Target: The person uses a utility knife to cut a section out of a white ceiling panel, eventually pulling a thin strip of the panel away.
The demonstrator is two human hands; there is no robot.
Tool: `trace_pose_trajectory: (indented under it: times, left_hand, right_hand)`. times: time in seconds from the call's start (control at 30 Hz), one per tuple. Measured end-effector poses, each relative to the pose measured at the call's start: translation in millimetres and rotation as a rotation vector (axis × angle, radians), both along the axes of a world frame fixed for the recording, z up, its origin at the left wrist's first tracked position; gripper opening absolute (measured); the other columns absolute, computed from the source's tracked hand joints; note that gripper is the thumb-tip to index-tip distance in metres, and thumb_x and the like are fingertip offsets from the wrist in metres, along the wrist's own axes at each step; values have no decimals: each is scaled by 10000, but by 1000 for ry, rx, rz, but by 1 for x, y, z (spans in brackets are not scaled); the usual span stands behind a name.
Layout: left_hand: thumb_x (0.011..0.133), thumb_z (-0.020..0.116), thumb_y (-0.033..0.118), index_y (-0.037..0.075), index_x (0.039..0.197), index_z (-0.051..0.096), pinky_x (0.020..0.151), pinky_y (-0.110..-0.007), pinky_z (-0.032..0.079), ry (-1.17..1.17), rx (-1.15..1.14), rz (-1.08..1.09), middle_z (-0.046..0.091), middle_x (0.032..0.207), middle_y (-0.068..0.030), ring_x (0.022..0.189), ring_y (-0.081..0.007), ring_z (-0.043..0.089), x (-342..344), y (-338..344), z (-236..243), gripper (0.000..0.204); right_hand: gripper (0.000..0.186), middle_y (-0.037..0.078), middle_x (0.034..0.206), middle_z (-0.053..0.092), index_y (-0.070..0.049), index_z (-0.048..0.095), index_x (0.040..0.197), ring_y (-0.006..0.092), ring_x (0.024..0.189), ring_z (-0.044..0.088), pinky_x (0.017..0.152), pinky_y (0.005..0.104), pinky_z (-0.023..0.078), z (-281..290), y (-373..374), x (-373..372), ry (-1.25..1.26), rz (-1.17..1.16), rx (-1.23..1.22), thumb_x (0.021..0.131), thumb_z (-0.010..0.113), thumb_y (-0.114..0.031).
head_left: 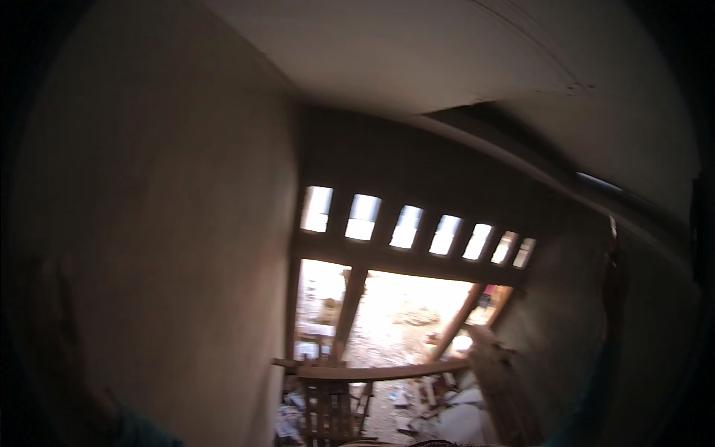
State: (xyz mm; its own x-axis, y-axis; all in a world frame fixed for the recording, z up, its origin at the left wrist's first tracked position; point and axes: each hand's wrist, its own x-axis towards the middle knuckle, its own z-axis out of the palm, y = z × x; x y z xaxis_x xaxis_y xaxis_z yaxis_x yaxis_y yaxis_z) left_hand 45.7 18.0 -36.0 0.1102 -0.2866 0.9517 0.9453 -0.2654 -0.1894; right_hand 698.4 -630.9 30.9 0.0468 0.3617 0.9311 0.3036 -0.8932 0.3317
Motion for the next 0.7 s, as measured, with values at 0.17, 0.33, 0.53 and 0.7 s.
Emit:
trace_pose_trajectory:
  times: [0.17, 0.33, 0.53, 0.7]
  left_hand:
    - [967, 713, 407, 94, 953, 664, 827, -424, 528, -21, -97, 187, 670, 1026, -101, 958, -270, 658, -14, -6, 0, 317]
    - [975, 689, 482, 105, 915, 682, 864, -419, 538, -105, -95, 280, 665, 962, -109, 907, -290, 661, -7, -21, 12, 382]
    - [1031, 595, 493, 132, 784, 622, 614, -325, 461, -128, -255, 241, 585, 742, -51, 662, -214, 583, -12, -12, 62, 438]
    - [996, 701, 335, 82, 763, 597, 573, -351, 440, -37, -34, 32, 583, 712, -84, 628, -241, 586, -53, -3, 57, 359]
  right_hand:
    - [431, 192, 1425, 571, -41, 495, 1489, 335, 1315, 561, 1062, 395, 463, -45, 163, 4, 405, 441, 128, 1089, 480, -199]
    - [369, 166, 1316, 651, -74, 590, 1419, 330, 1206, 633, 988, 415, 507, -54, 329, -93, 664, 676, 27, 1069, 522, -167]
    - [376, 102, 1216, 698, -165, 662, 1354, 288, 1042, 686, 913, 401, 545, 13, 474, -194, 398, 958, -186, 996, 592, -72]
    - [445, 149, 1112, 695, -163, 536, 1469, 264, 1035, 699, 873, 447, 574, 105, 594, -287, -160, 1100, -234, 1038, 568, -271]
